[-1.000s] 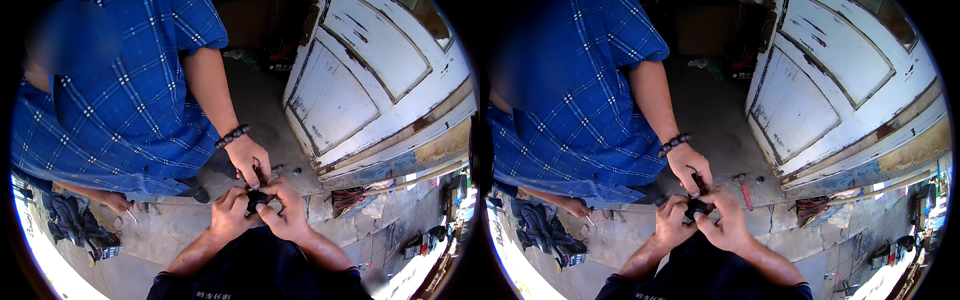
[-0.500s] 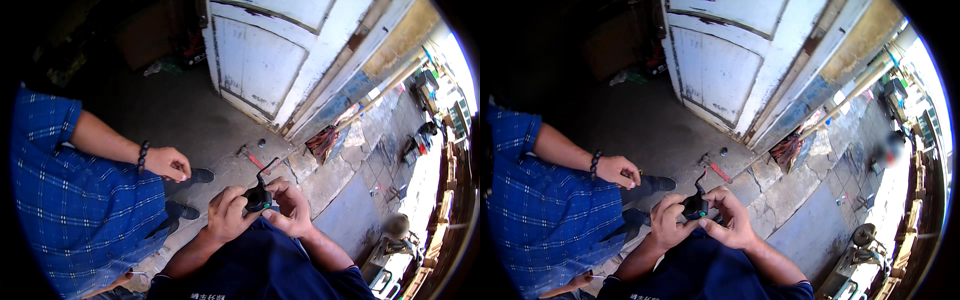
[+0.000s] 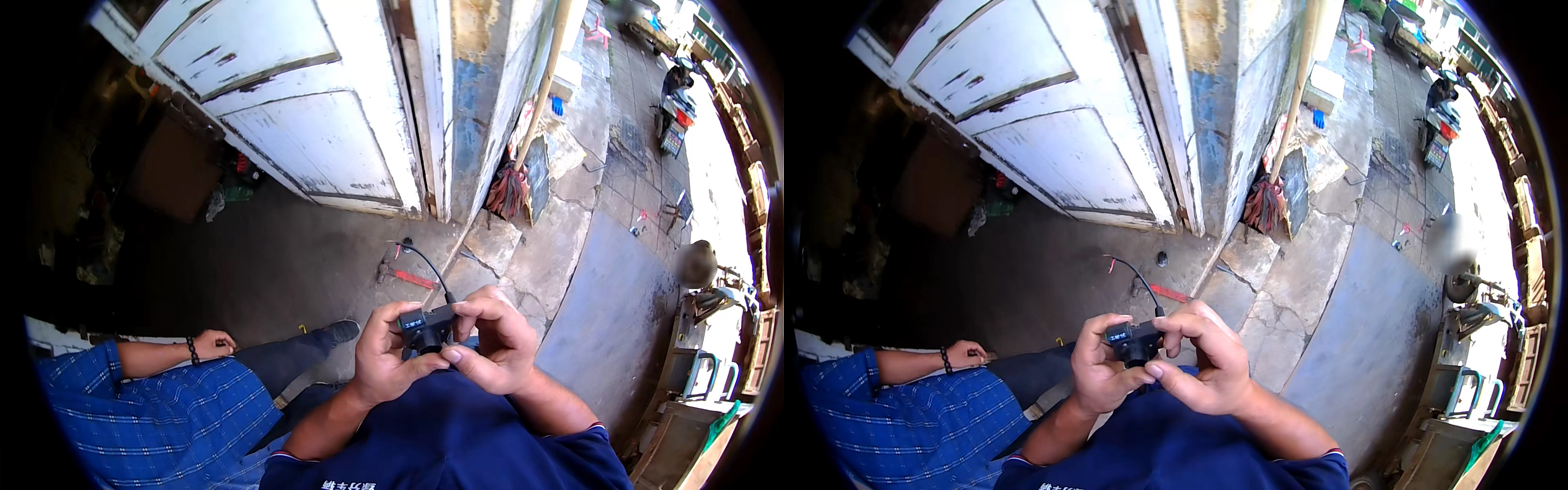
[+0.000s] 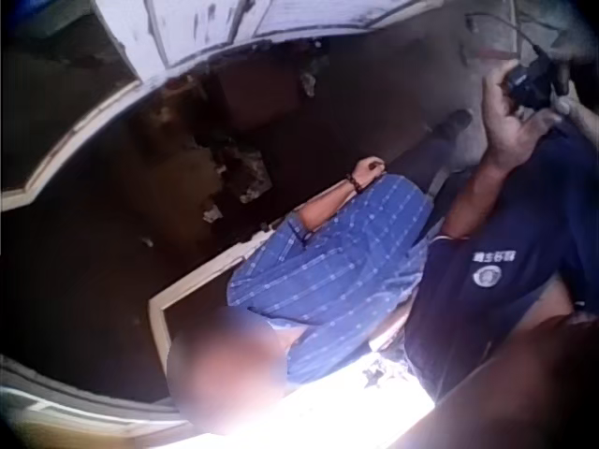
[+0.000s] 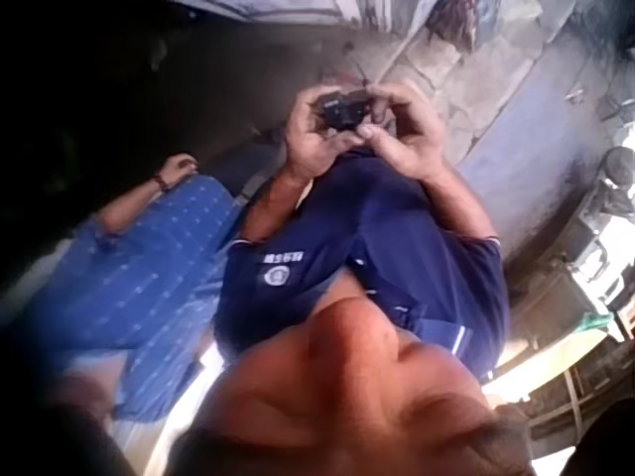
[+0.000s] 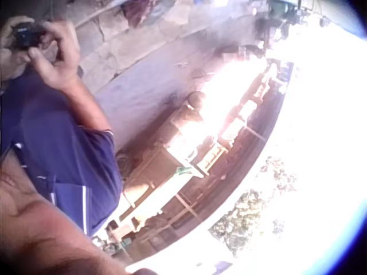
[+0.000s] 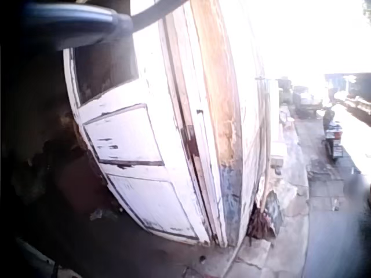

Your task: The person uses a screwdriver to open a small black electronic component and manipulates its internal wires. The person then uses the screwdriver to tighten a screw on the component while standing near a parked electric tricycle.

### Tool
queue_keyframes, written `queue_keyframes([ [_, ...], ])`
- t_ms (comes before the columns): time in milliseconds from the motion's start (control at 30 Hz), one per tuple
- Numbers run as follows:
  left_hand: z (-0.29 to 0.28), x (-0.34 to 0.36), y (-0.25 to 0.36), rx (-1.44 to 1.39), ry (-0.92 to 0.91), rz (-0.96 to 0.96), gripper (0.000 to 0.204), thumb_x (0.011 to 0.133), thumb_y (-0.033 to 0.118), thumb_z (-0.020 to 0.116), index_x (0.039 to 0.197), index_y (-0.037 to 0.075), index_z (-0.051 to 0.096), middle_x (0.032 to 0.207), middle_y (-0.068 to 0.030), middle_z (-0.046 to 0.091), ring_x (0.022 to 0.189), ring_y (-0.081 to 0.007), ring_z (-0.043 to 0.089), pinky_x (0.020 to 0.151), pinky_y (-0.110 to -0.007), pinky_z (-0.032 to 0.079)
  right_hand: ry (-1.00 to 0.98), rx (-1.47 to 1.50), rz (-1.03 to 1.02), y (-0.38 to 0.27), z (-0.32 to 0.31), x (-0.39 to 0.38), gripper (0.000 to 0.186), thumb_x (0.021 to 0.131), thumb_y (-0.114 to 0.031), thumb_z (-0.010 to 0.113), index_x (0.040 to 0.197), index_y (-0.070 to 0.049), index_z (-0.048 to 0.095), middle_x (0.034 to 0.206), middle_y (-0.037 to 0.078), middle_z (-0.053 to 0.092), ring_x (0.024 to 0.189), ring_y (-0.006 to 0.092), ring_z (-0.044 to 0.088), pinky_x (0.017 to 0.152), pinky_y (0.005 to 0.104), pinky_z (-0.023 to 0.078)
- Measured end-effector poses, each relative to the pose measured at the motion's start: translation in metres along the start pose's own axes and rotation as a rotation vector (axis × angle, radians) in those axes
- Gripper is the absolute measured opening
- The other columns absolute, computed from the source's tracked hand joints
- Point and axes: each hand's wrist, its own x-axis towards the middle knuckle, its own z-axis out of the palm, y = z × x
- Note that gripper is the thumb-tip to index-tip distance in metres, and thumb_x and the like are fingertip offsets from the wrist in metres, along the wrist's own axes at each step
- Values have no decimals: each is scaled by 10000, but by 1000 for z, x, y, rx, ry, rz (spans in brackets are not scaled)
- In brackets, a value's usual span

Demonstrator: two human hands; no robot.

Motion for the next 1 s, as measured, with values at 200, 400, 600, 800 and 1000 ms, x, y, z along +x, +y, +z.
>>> queue_keyframes([
  [200,58,58,-19,-247,-213,-110,723,862,54,830,1436,46,391,1159,-214,690,952,-238,740,881,-384,603,208,238,310,-2,-82,-2,414,915,-76,741,1262,30,542,1065,82,603,947,135,587,808,285,497],
  [400,106,107,-61,-96,-490,-316,720,847,215,862,1404,-4,461,1195,-224,676,998,-286,719,840,-398,616,456,384,691,0,-160,-16,290,990,-66,675,1245,29,576,1058,71,690,949,106,659,829,267,552],
  [600,154,169,-110,-64,-801,-454,708,876,190,826,1440,-21,454,1240,-200,661,1043,-279,707,906,-406,581,816,288,640,2,-218,-42,208,998,-54,650,1190,14,608,979,82,727,860,114,681,756,258,542],
  [800,222,236,-133,-174,-988,-536,686,914,160,775,1471,-30,423,1249,-196,659,1066,-263,704,951,-379,552,1017,146,562,-6,-275,-27,136,996,-64,631,1121,-17,606,907,97,723,776,129,675,662,256,521],
  [1000,283,308,-155,-259,-1109,-578,647,922,158,759,1453,-25,440,1247,-177,650,1084,-250,686,962,-381,538,1124,88,499,-16,-336,6,120,989,-48,610,1103,-26,581,908,100,715,788,146,676,680,275,530],
])
